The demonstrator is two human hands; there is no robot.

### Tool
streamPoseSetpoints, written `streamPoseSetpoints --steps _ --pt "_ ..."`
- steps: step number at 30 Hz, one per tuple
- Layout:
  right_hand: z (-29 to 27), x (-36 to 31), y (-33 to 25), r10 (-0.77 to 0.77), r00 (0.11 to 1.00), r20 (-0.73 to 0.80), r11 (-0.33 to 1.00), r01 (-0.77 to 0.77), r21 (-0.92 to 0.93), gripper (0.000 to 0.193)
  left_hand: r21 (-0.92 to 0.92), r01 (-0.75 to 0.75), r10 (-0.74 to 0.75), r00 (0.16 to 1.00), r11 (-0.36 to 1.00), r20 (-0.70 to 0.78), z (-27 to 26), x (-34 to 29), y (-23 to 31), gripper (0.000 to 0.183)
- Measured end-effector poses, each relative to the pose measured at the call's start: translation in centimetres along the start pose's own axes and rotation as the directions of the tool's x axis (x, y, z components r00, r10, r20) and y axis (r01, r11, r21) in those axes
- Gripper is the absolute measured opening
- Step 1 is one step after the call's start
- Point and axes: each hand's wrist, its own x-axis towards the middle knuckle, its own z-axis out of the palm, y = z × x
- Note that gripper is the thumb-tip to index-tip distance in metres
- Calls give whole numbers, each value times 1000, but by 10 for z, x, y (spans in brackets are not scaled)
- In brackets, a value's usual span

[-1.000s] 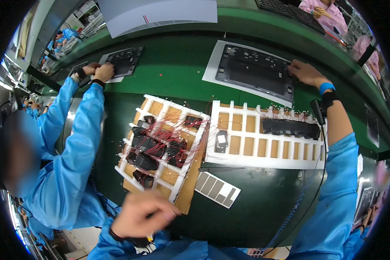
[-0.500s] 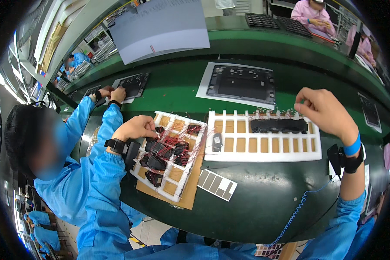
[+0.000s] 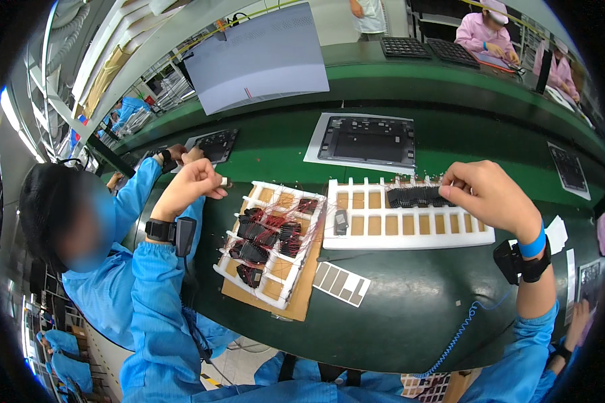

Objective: Assembling electronic components for a tablet or similar mobile device on a production line.

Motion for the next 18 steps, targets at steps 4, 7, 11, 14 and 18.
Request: streamPoseSetpoints --steps 4,7,11,14,18 --pt "20 -7 -2 -142 990 -5 989 142 30 19 -144 -15 12 1000 990 -22 21 -2 29 16" --pt "42 -13 -12 -217 975 -40 969 220 116 20 -225 -67 74 997 972 24 54 1 51 20" --pt "79 -10 -28 -347 915 -205 897 387 212 46 -186 -54 100 963 981 249 115 10 84 31" --pt "100 -8 -40 -137 981 -138 781 192 594 63 -180 -44 110 919 983 379 162 14 98 36" --pt "112 -14 -41 11 998 -55 737 29 675 45 93 -376 318 872 922 373 203 16 104 32"
